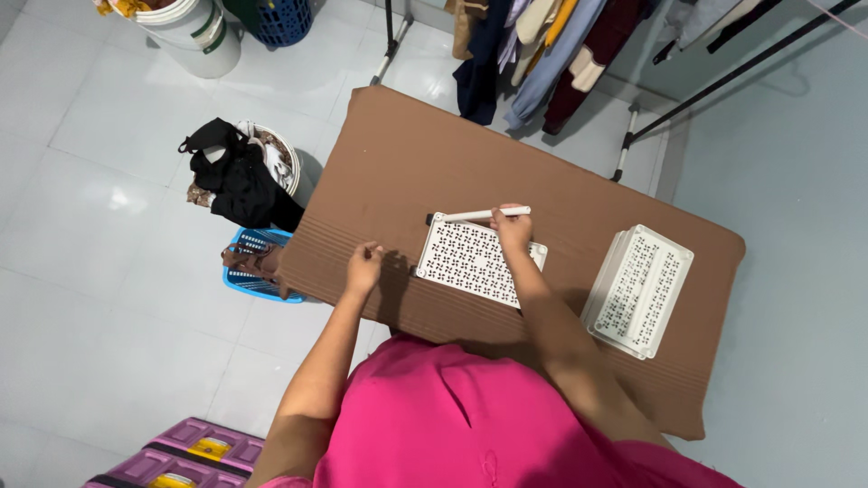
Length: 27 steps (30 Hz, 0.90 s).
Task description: The person assembles a three-tier plastic storage rack by attaching black feet to the bottom tray, inserting white vertical poles into the corners, and stacking additional trays onto the poles. The person secures the trays with small white clips and adjusts the alignment of the assembled unit.
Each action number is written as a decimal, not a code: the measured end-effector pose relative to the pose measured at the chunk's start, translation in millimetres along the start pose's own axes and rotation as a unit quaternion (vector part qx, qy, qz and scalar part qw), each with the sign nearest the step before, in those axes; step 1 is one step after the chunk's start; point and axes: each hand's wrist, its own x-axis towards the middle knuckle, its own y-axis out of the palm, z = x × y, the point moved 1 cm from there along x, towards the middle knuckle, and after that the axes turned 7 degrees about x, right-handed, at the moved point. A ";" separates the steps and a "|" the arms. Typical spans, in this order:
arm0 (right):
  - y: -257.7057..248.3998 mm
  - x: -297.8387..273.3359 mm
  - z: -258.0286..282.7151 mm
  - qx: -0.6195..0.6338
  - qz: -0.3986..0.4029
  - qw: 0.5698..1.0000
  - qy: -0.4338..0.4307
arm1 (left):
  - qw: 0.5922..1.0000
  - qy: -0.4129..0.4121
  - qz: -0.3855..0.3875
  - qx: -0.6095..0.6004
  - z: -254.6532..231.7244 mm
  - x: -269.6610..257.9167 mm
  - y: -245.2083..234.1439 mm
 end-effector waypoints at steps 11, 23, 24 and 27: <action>33.8 4.4 -8.9 -0.051 -0.003 0.997 -0.051 | 0.998 0.024 0.046 -0.029 24.4 28.2 -25.0; 103.5 -16.6 14.1 -0.423 0.161 0.858 -0.245 | 0.996 -0.005 0.086 -0.009 32.0 35.7 -16.3; 107.2 -14.8 16.5 -0.422 0.170 0.862 -0.223 | 0.996 0.003 0.086 -0.003 29.5 38.0 -16.0; 112.4 -10.0 20.2 -0.404 0.190 0.870 -0.210 | 0.995 -0.012 0.095 -0.029 23.9 42.3 -13.5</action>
